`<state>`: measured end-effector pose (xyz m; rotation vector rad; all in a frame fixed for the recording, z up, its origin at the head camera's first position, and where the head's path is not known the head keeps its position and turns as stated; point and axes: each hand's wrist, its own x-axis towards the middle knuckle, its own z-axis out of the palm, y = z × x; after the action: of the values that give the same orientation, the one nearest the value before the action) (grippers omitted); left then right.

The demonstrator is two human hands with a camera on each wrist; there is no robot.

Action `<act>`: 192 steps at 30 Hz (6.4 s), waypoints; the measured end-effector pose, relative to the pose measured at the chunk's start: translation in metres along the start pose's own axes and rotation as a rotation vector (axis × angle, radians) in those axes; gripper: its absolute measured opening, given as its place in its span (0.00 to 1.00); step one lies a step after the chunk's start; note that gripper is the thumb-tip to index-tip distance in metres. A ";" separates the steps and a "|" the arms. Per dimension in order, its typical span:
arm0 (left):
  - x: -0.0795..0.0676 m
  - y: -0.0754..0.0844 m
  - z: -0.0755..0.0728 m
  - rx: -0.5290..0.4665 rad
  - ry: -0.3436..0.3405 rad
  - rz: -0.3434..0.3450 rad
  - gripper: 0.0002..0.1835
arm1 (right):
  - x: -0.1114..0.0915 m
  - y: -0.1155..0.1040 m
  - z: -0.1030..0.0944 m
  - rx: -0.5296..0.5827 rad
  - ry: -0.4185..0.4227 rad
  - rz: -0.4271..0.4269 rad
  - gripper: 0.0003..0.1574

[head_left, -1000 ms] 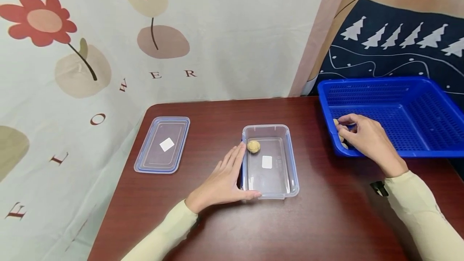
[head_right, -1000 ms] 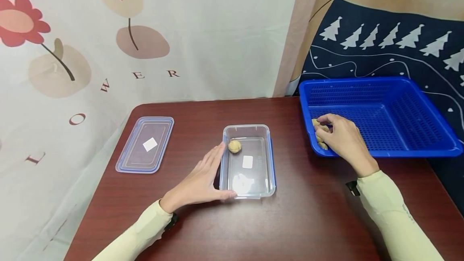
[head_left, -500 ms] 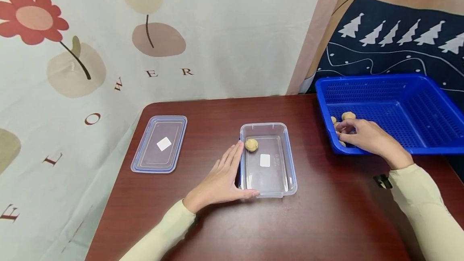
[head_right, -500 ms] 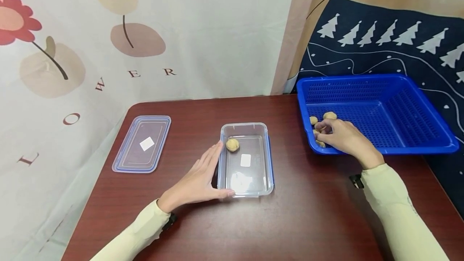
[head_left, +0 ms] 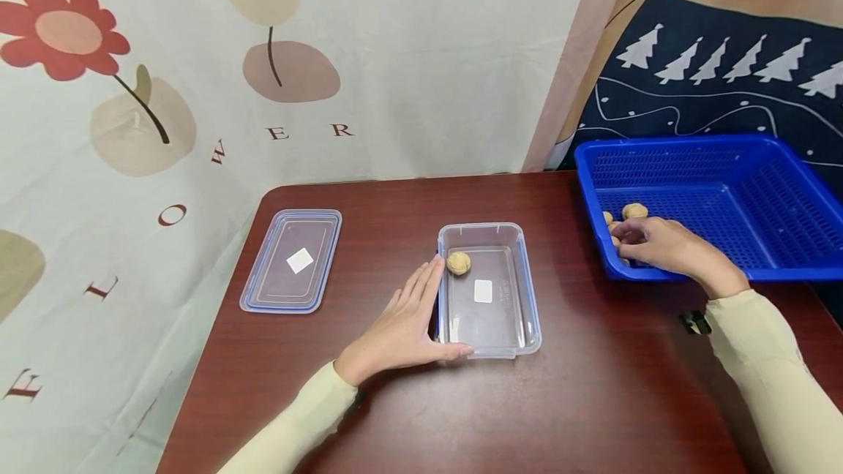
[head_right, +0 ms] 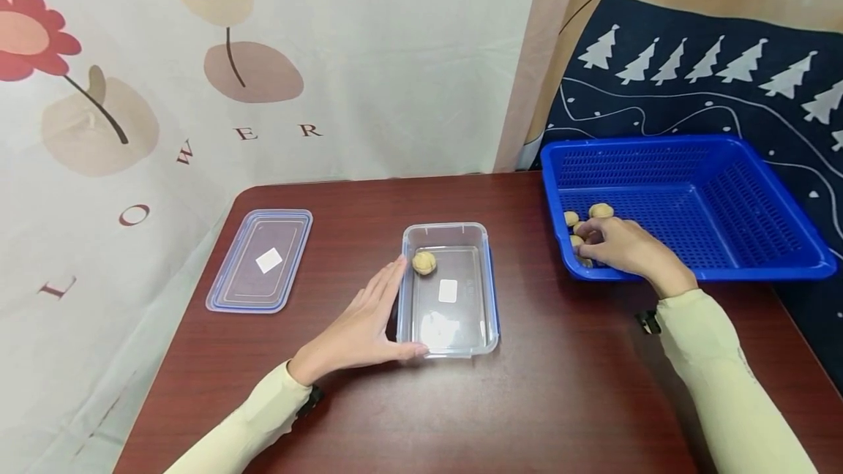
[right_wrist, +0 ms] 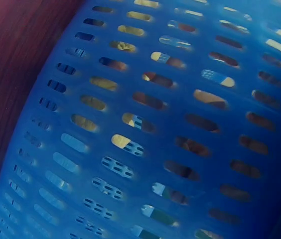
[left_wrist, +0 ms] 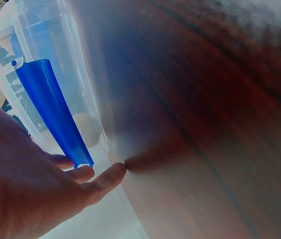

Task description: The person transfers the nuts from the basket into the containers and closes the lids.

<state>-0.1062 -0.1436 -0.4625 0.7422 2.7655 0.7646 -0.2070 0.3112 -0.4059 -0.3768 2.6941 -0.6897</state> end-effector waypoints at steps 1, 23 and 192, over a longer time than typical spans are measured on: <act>0.000 0.000 0.000 0.000 -0.001 -0.001 0.77 | 0.001 0.000 0.000 0.004 -0.007 -0.001 0.28; -0.001 0.001 0.001 -0.009 0.000 0.001 0.77 | 0.012 0.001 0.001 0.028 -0.027 0.040 0.22; 0.002 0.005 -0.005 0.022 -0.025 -0.027 0.77 | 0.013 -0.101 0.088 0.099 0.603 -0.432 0.26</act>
<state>-0.1075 -0.1412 -0.4563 0.7117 2.7601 0.7162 -0.1688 0.1851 -0.4310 -0.8599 3.1434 -1.2192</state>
